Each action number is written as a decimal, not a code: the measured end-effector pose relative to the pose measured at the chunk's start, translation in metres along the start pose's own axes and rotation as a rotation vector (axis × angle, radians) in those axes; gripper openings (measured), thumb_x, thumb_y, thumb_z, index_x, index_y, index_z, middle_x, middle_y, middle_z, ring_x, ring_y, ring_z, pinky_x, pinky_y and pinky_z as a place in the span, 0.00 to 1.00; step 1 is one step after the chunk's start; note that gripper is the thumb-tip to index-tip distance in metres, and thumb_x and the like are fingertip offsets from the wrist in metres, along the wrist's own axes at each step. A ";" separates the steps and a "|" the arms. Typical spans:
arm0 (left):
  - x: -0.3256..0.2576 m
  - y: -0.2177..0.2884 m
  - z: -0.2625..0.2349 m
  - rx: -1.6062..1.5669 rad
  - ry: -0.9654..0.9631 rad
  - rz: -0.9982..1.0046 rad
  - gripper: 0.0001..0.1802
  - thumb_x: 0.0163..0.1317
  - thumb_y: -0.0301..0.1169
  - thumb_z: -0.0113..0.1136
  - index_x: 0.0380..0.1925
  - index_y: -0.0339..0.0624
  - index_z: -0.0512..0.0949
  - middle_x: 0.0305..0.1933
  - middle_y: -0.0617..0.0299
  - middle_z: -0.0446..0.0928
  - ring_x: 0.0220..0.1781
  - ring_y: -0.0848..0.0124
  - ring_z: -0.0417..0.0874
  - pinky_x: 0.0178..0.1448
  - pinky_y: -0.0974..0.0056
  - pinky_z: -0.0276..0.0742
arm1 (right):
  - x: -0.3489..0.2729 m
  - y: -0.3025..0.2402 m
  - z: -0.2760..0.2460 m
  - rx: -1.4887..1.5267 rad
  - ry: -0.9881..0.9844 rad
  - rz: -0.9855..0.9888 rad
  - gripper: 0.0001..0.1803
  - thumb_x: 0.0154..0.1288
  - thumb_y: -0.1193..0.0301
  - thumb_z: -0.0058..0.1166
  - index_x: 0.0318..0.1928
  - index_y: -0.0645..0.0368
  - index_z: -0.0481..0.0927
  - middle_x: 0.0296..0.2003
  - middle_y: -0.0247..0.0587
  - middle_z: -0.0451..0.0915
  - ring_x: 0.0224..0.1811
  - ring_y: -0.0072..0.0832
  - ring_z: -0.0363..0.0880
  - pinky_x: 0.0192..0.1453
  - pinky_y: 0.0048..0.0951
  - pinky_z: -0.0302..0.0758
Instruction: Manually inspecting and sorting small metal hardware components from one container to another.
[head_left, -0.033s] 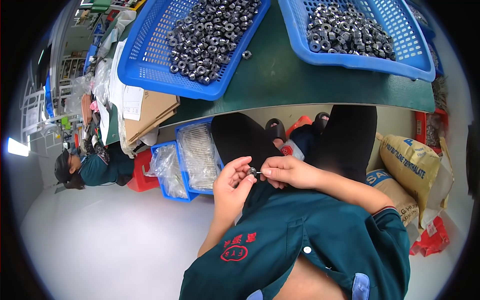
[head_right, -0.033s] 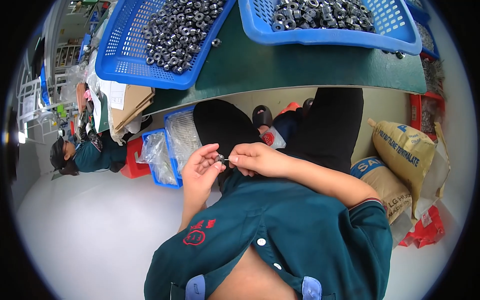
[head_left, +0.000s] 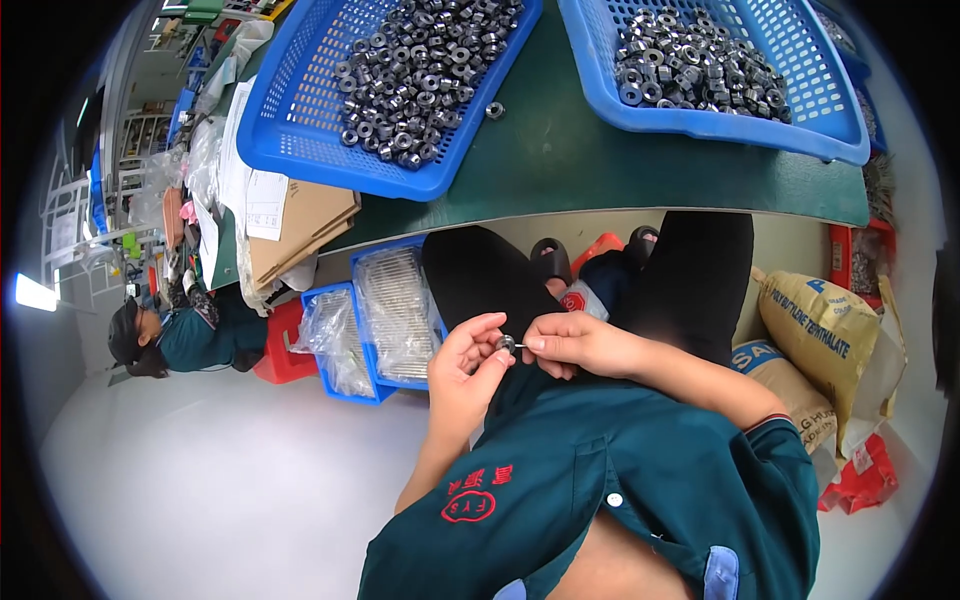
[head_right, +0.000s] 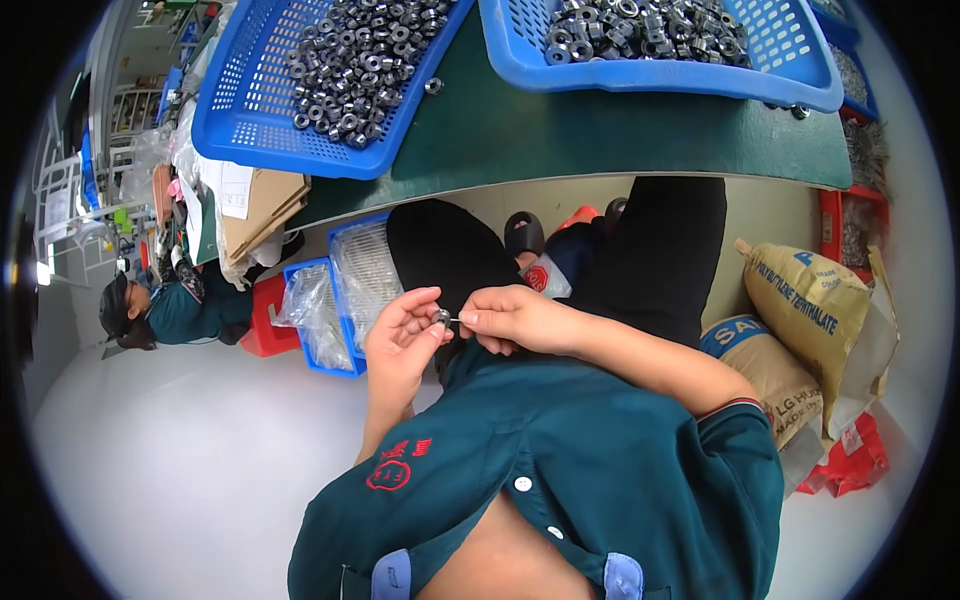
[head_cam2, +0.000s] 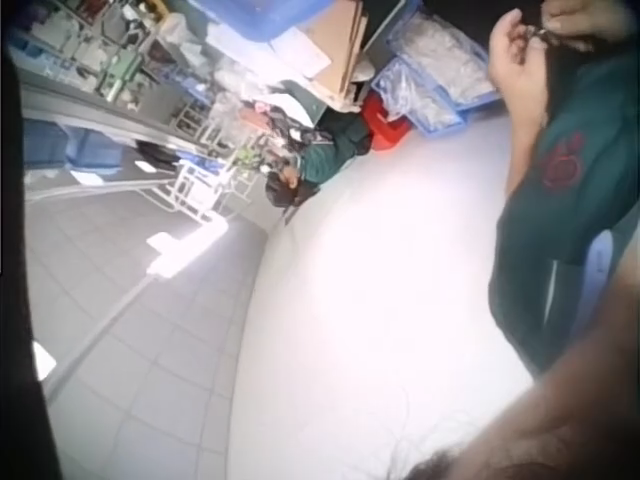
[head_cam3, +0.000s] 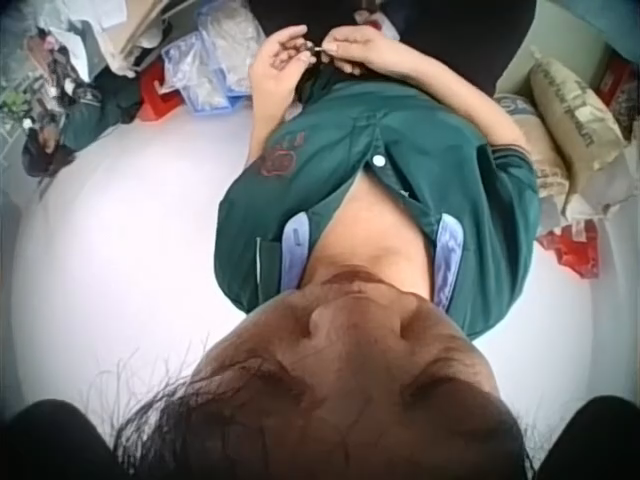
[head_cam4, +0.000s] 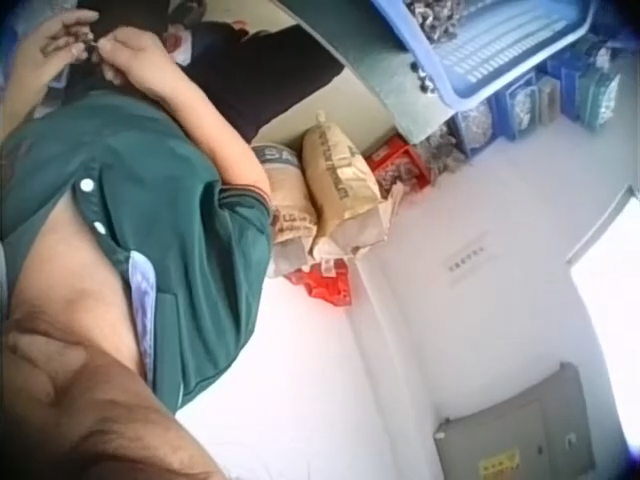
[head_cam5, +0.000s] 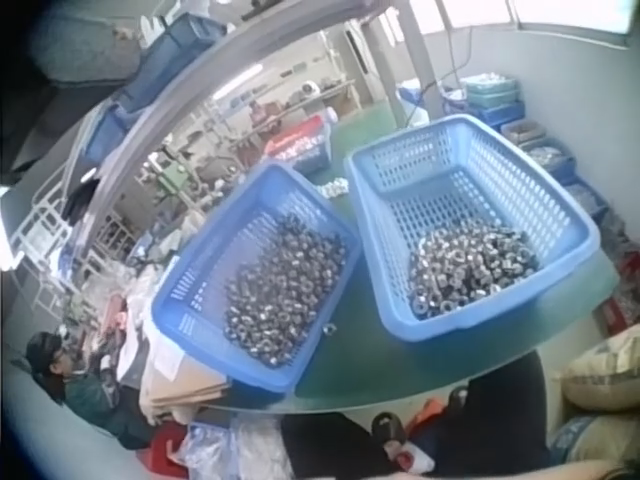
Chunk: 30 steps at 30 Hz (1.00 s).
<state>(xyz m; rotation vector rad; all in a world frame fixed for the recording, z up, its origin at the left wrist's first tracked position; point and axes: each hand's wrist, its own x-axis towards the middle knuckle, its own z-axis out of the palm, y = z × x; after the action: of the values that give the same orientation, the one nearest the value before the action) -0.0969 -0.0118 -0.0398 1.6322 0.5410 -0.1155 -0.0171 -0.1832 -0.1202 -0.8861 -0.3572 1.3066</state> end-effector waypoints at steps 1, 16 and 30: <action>0.002 0.001 0.001 -0.060 -0.029 -0.009 0.22 0.58 0.13 0.56 0.54 0.31 0.73 0.42 0.60 0.76 0.39 0.76 0.79 0.46 0.72 0.77 | 0.000 0.001 0.000 0.128 -0.014 0.041 0.17 0.76 0.60 0.43 0.41 0.60 0.77 0.22 0.27 0.70 0.23 0.15 0.65 0.30 0.17 0.64; 0.009 -0.004 0.004 -0.390 0.057 0.036 0.18 0.56 0.14 0.56 0.49 0.29 0.75 0.39 0.56 0.79 0.32 0.71 0.80 0.38 0.67 0.79 | -0.006 -0.025 0.023 -1.354 0.618 -0.820 0.06 0.54 0.74 0.64 0.30 0.60 0.79 0.17 0.42 0.73 0.20 0.33 0.76 0.27 0.33 0.73; 0.019 -0.009 -0.022 -0.553 -0.227 0.221 0.14 0.60 0.19 0.59 0.47 0.30 0.75 0.42 0.52 0.79 0.39 0.67 0.82 0.48 0.63 0.81 | -0.025 -0.052 0.037 -0.767 0.590 -0.366 0.11 0.59 0.72 0.63 0.40 0.61 0.76 0.25 0.42 0.77 0.25 0.29 0.77 0.28 0.27 0.71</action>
<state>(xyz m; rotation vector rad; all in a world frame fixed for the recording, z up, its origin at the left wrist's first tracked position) -0.0891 0.0149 -0.0522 1.1091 0.1885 0.0146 -0.0140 -0.1932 -0.0524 -1.7002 -0.5278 0.5024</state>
